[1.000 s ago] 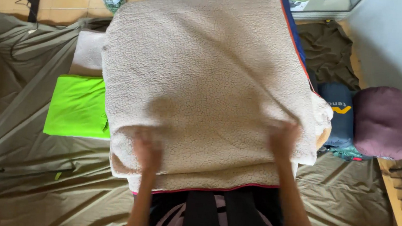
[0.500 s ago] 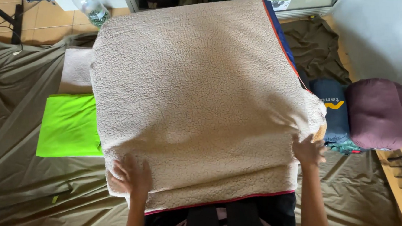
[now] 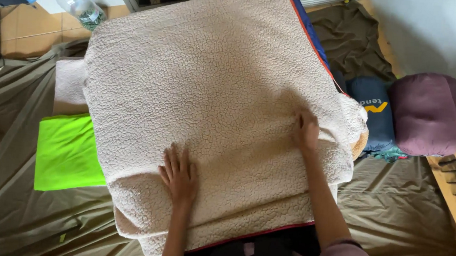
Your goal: The person unfolds a blue sleeping bag, smooths out the interior fleece lining, and then folds it back up.
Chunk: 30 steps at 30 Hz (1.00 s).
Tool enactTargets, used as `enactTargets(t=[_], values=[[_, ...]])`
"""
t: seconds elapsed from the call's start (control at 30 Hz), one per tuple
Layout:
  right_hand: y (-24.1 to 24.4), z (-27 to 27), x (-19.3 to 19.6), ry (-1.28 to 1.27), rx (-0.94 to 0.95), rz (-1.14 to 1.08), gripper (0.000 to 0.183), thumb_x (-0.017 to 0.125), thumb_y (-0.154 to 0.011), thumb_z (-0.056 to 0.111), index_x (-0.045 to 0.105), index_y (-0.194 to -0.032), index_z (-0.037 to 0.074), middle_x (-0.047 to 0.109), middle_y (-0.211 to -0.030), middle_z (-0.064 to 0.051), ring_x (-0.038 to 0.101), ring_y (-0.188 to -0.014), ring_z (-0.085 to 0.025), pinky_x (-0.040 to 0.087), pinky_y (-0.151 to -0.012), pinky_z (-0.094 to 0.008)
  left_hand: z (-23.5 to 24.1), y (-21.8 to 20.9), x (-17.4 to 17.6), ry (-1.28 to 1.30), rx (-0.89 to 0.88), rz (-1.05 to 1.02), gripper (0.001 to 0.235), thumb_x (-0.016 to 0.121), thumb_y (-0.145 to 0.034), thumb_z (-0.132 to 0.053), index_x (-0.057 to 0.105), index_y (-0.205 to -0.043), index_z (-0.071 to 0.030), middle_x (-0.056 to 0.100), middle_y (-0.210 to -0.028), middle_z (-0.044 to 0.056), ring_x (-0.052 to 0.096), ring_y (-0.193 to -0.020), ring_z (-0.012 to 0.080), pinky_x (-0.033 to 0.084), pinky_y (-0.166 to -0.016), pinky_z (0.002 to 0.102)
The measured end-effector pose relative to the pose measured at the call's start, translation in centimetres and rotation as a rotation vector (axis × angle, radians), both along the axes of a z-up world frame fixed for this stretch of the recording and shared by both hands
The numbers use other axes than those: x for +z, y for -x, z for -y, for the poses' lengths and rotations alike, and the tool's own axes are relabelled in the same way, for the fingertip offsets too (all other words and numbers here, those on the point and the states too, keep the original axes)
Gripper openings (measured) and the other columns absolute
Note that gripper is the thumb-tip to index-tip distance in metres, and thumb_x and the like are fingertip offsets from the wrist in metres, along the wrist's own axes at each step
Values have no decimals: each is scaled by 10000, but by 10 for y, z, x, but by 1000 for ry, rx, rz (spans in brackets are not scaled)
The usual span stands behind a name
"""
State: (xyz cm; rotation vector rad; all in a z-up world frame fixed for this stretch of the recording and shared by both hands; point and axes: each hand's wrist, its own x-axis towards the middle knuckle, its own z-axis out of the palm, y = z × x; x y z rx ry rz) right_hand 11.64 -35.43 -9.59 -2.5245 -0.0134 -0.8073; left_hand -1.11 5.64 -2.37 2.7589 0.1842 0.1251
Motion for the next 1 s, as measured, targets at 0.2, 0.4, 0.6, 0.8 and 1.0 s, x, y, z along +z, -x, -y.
enactTargets(t=[0.2, 0.4, 0.6, 0.8, 1.0], values=[[-52, 41, -33, 13, -447, -496, 177, 722, -929, 542, 761, -1058, 427, 733, -840, 49, 742, -780, -262, 599, -671, -447, 3, -1, -27, -113, 54, 167, 626, 516, -969, -314, 395, -1582, -339, 262, -1701, 57, 212, -1560, 317, 108, -1225, 587], [-62, 29, -19, 198, -463, -535, 133, 749, -887, 479, 775, -1008, 432, 744, -804, 36, 753, -726, -306, 617, -642, -472, 2, 0, -31, -75, 66, 136, 621, 512, -964, -320, 400, -1573, -377, 259, -1703, 27, 204, -1563, 317, 97, -1225, 576], [-65, 25, -25, 366, -397, -445, 107, 749, -894, 441, 765, -935, 344, 700, -719, 14, 742, -655, -289, 608, -578, -440, 3, -4, -36, -62, 79, 148, 619, 527, -961, -317, 414, -1568, -361, 271, -1690, 35, 196, -1560, 330, 83, -1215, 590], [-52, 25, 18, 215, -294, -452, 206, 589, -977, 393, 641, -985, 194, 727, -758, -148, 741, -706, -419, 583, -642, -537, 4, -3, -27, -50, 77, 137, 615, 531, -961, -296, 419, -1563, -346, 288, -1676, 54, 213, -1554, 341, 105, -1212, 597], [-26, 87, 49, -838, -209, -130, 119, 433, -1059, 141, 523, -1115, 89, 694, -706, -159, 661, -520, -226, 441, -415, -255, -1, -3, -13, -13, 61, 96, 654, 557, -938, -302, 403, -1570, -373, 251, -1693, 23, 178, -1565, 316, 88, -1218, 601]])
